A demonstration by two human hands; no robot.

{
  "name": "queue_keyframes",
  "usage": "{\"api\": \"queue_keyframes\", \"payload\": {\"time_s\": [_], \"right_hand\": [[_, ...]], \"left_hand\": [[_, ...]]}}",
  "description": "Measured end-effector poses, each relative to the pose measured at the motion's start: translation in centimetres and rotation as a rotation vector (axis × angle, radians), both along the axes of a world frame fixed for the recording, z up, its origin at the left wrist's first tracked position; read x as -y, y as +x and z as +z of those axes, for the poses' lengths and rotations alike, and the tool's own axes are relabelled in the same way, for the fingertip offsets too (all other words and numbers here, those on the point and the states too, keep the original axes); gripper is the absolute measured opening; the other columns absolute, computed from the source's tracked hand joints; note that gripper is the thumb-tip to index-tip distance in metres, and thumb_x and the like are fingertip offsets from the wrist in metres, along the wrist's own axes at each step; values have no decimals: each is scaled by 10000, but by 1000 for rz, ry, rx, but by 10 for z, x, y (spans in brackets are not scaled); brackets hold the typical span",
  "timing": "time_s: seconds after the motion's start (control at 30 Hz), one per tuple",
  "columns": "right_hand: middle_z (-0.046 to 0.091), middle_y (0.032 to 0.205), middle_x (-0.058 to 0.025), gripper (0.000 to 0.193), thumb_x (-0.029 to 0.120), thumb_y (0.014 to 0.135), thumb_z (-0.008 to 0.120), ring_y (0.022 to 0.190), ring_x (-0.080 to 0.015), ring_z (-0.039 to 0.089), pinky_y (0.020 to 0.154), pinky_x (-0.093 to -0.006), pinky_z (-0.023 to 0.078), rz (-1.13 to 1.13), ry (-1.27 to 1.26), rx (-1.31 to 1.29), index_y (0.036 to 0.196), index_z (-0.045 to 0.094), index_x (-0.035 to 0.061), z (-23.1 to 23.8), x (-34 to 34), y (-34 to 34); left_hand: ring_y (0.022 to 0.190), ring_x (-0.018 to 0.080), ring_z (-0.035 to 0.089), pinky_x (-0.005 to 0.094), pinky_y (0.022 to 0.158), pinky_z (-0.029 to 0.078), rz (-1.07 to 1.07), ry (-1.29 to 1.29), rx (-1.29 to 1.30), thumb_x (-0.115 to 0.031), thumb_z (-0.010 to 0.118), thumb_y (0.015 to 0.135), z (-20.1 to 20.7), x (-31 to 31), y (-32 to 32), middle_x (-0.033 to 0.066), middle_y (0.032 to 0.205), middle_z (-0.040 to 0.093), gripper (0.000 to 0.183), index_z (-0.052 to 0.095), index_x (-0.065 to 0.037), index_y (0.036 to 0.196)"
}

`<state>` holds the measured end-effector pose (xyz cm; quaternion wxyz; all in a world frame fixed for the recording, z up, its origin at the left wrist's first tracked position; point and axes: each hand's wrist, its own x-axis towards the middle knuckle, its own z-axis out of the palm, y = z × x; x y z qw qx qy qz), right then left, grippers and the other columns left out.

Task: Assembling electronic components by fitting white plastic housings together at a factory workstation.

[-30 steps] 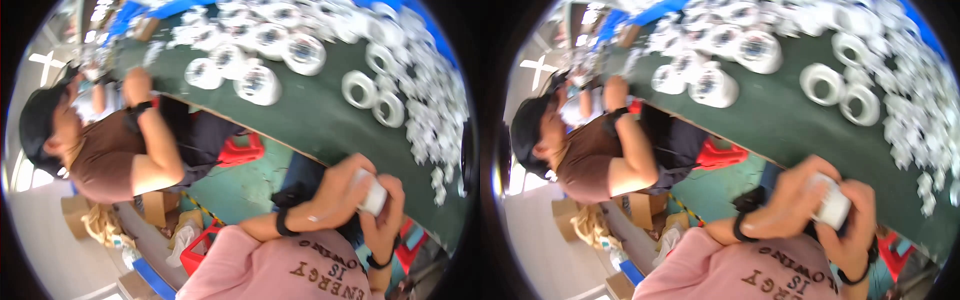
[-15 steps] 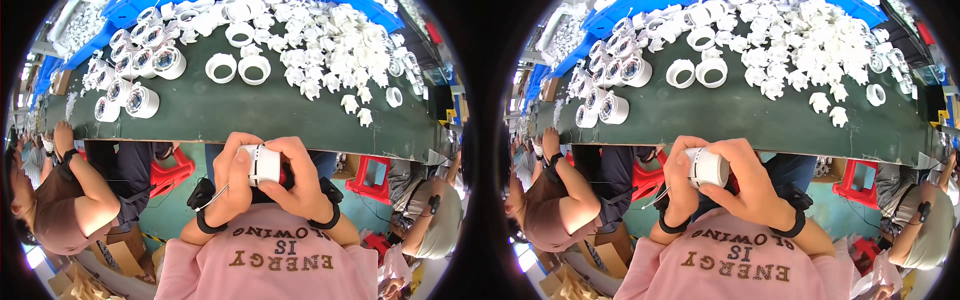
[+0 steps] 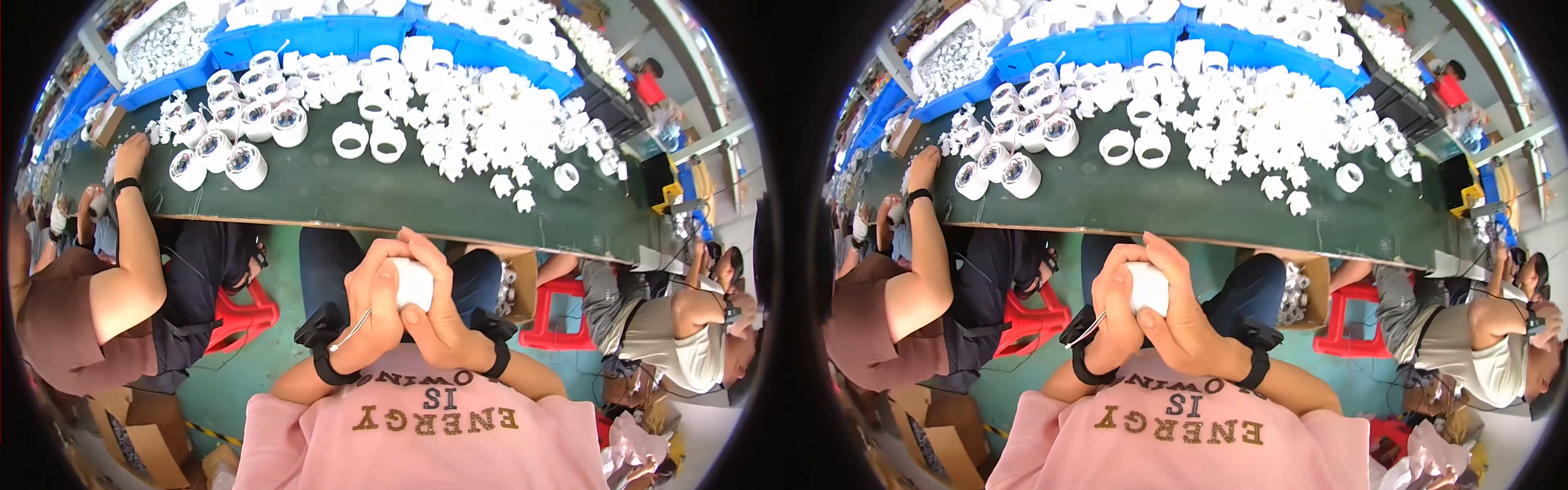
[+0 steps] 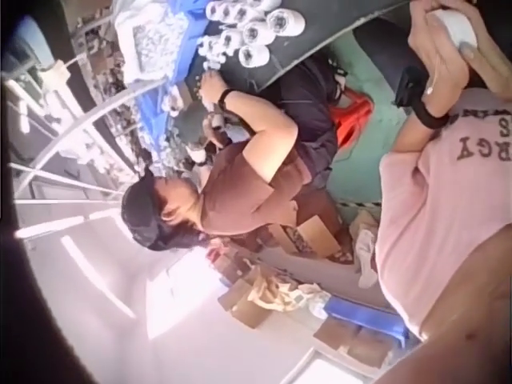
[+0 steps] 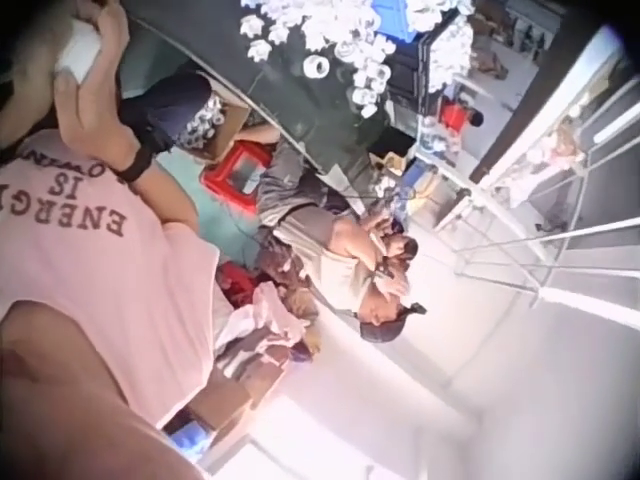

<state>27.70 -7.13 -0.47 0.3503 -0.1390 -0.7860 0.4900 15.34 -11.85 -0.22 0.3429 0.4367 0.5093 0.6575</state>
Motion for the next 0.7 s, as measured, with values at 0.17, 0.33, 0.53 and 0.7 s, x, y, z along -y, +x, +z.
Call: {"api": "queue_keyframes", "payload": {"time_s": [0.17,0.33,0.53,0.7], "right_hand": [[264,1443,-303,648,183,947,514,1293,-427,366,1076,-437,305,-169,90,240,1440,187,-83,-1,-28,-16],[517,1225,-164,573,-51,855,615,923,-184,593,801,-275,497,-384,10,110,1380,388,-22,-25,-28,-8],[543,1112,-80,613,24,851,651,938,-145,550,809,-279,485,-521,-321,-69,1397,373,32,-34,-85,20],[516,1072,-103,671,71,744,710,901,-175,546,801,-309,481,-789,72,2,1311,359,-6,-63,-121,38]], "left_hand": [[697,128,525,268,616,425,6,-73,192,-333,339,970,-23,-35,-14,64,807,577,397,569,-10,982],[920,224,593,330,782,493,39,-97,240,-259,563,932,-48,-56,-4,161,1081,568,489,362,14,1284],[1299,395,411,422,1089,326,-545,13,-533,-374,786,756,-15,-84,-17,310,1367,399,958,264,100,1404],[1088,356,549,413,947,436,21,175,-759,-281,737,785,20,-242,-101,217,1150,574,563,531,45,1196]]}}
